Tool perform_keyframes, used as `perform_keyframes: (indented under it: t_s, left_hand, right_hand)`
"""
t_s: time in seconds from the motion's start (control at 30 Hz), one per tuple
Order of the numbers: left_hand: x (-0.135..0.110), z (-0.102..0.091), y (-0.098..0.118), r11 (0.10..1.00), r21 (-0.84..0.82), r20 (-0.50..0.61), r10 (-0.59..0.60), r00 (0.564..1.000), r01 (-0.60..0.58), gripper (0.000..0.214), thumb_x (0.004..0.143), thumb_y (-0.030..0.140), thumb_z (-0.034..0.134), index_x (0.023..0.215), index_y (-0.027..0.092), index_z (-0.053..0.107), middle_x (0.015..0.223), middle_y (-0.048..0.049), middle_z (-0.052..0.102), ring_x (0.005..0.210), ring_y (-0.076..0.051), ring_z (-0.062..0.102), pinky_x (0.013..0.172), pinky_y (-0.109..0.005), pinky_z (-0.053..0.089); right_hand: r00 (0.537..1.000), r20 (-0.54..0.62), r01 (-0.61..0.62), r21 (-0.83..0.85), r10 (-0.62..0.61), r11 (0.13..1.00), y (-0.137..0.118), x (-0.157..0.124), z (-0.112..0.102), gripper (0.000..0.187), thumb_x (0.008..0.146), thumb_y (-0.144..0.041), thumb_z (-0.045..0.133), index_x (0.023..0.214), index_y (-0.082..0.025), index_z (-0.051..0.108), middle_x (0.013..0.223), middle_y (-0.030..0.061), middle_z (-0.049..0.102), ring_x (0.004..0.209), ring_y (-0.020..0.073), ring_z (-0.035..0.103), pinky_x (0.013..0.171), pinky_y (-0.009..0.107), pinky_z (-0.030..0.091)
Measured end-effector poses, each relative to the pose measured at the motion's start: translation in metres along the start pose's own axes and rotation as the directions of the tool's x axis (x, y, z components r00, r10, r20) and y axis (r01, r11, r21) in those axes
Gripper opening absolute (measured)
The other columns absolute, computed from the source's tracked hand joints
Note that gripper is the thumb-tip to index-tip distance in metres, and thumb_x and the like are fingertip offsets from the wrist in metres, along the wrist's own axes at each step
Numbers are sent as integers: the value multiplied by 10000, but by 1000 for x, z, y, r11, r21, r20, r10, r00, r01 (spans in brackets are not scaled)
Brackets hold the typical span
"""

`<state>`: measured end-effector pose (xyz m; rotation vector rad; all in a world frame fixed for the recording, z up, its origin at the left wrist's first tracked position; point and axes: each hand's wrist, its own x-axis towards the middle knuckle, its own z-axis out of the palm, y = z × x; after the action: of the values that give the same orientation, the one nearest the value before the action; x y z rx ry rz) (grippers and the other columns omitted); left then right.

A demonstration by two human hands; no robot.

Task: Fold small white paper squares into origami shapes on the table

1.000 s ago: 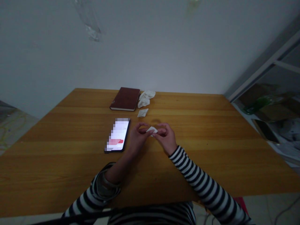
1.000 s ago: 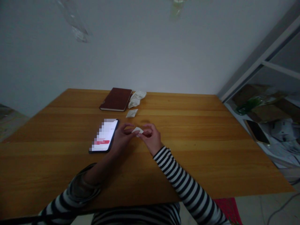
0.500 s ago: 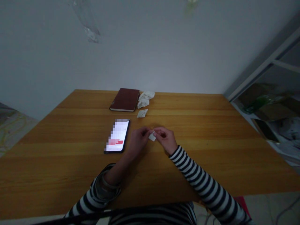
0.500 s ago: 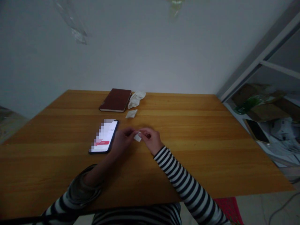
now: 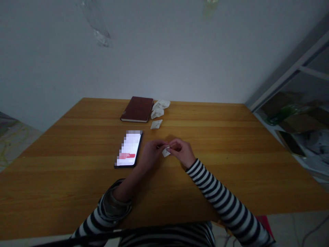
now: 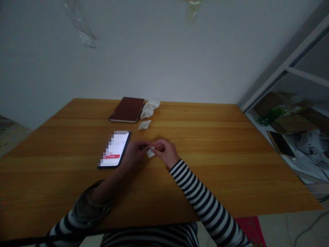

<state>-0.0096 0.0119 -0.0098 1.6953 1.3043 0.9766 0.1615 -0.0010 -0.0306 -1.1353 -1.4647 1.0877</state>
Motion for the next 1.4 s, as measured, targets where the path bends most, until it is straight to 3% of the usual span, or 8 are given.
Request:
perform_keyframes:
  t_s: [0.13, 0.23, 0.33, 0.63, 0.83, 1.1, 1.23, 1.4]
  left_hand:
    - [-2, 5, 3, 992, -121, -44, 16, 999, -21, 162, 799, 324, 689, 868, 177, 694, 794, -44, 736, 719, -186, 682, 668, -284, 518]
    - [0, 4, 4, 954, -300, 81, 36, 996, -10, 245, 787, 362, 718, 938, 171, 688, 846, -58, 739, 739, -186, 695, 668, -284, 537]
    - [3, -2, 5, 949, -314, 193, 101, 976, -36, 245, 721, 321, 787, 909, 171, 744, 927, -85, 758, 845, -213, 711, 766, -312, 551]
    - [0, -7, 13, 965, -261, 11, -13, 1000, 15, 181, 721, 350, 780, 812, 193, 785, 851, -56, 791, 797, -222, 731, 770, -326, 573]
    - [1, -15, 17, 965, -261, 67, 37, 997, -18, 251, 612, 275, 844, 845, 198, 789, 877, -53, 791, 818, -237, 735, 782, -345, 587]
    - [-2, -18, 16, 972, -192, 91, 156, 984, -136, 214, 721, 336, 800, 894, 209, 798, 957, -81, 783, 852, -230, 737, 779, -331, 592]
    - [-1, -17, 18, 968, -198, 86, 171, 981, -152, 131, 738, 332, 786, 815, 226, 803, 885, -65, 787, 798, -212, 732, 743, -307, 582]
    - [-3, -9, 18, 962, -270, -48, 24, 999, -36, 124, 701, 344, 805, 720, 223, 788, 784, -41, 785, 738, -208, 723, 711, -303, 566]
  right_hand:
    - [1000, 7, 8, 92, -9, 996, -1, -1, 3, 164, 806, -339, 702, 886, -225, 617, 655, -36, 630, 545, 118, 591, 517, 228, 479]
    - [998, -53, -5, 207, 16, 978, -3, 2, -1, 201, 792, -377, 714, 883, -225, 618, 618, -52, 609, 484, 99, 542, 459, 208, 442]
    - [997, -29, -64, 309, 77, 949, -4, 7, -9, 246, 758, -414, 751, 863, -206, 672, 639, -28, 660, 451, 88, 530, 424, 201, 425]
    - [995, 103, -35, 334, 0, 942, -10, 6, -15, 349, 598, -326, 882, 919, -233, 782, 911, 42, 779, 801, 170, 711, 755, 315, 590]
    - [990, 139, -30, 318, -15, 948, -16, 5, -18, 419, 593, -305, 885, 995, -260, 777, 955, 36, 784, 848, 188, 729, 807, 349, 596]
    - [991, 121, 30, 243, -60, 970, -18, 3, -21, 318, 690, -356, 827, 984, -242, 780, 996, 65, 779, 866, 188, 725, 814, 350, 583]
    - [998, 33, 49, 236, -58, 971, -14, 3, -20, 195, 668, -357, 845, 791, -219, 785, 835, 56, 781, 763, 182, 719, 743, 329, 580]
    - [996, -88, 37, 220, -17, 975, -14, 3, -13, 227, 629, -398, 862, 679, -203, 757, 697, 44, 750, 632, 170, 679, 635, 310, 565]
